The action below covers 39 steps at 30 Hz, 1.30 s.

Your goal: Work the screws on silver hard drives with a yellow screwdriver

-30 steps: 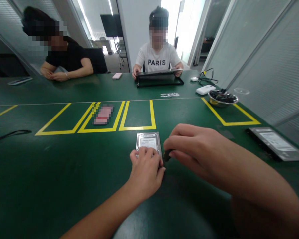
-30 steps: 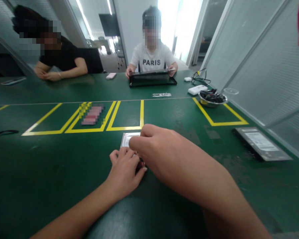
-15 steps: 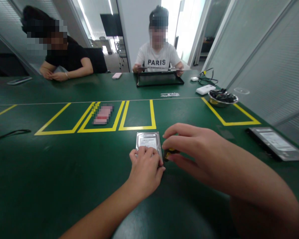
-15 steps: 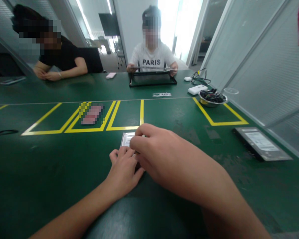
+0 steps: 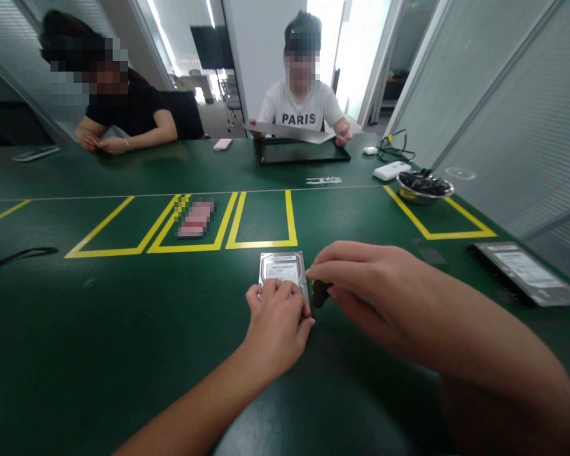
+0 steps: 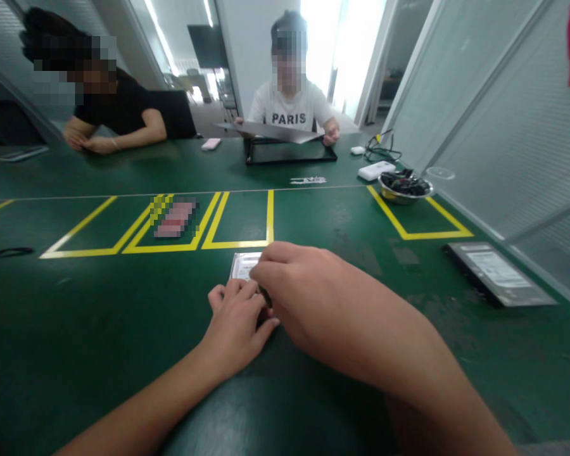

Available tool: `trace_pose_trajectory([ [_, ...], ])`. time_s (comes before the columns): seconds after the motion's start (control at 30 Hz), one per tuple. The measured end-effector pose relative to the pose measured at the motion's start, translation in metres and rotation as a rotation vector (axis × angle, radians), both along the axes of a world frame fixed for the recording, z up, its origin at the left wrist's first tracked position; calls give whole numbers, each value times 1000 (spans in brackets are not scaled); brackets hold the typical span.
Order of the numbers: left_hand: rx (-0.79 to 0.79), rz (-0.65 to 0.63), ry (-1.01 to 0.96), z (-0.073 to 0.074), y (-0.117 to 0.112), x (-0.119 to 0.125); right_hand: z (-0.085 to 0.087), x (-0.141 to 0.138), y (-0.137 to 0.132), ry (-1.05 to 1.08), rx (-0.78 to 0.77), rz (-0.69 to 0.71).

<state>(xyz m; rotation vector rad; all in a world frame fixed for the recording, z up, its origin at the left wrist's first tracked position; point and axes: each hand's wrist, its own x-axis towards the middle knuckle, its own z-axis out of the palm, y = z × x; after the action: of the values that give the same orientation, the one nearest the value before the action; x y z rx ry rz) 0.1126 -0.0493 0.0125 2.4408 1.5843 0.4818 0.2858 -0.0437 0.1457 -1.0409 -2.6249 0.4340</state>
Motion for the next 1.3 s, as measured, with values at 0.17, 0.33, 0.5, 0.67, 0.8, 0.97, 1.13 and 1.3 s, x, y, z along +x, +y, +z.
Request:
trace_pose_trajectory([
  [0.17, -2, 0, -6, 0, 0, 0, -1, 0, 0, -33, 7, -74],
  [0.33, 7, -7, 4, 0, 0, -2, -2, -1, 2, 3, 3, -13],
  [0.5, -3, -4, -6, 1, 0, -2, -3, 0, 2, -32, 25, -67],
  [0.67, -22, -3, -3, 0, 1, -2, -5, 2, 1, -46, 21, -88],
  [0.8, -23, -14, 3, -1, 1, -2, -4, 2, 1, -8, 35, -44],
  [0.97, -22, -15, -5, 0, 0, -3, -3, 1, 2, -43, 46, -89],
  [1.13, -41, -12, -10, 0, 1, -3, -4, 2, 3, -30, 65, -63],
  [1.3, -34, -8, -4, 0, 1, -3, -3, 0, 4, -31, 79, -71],
])
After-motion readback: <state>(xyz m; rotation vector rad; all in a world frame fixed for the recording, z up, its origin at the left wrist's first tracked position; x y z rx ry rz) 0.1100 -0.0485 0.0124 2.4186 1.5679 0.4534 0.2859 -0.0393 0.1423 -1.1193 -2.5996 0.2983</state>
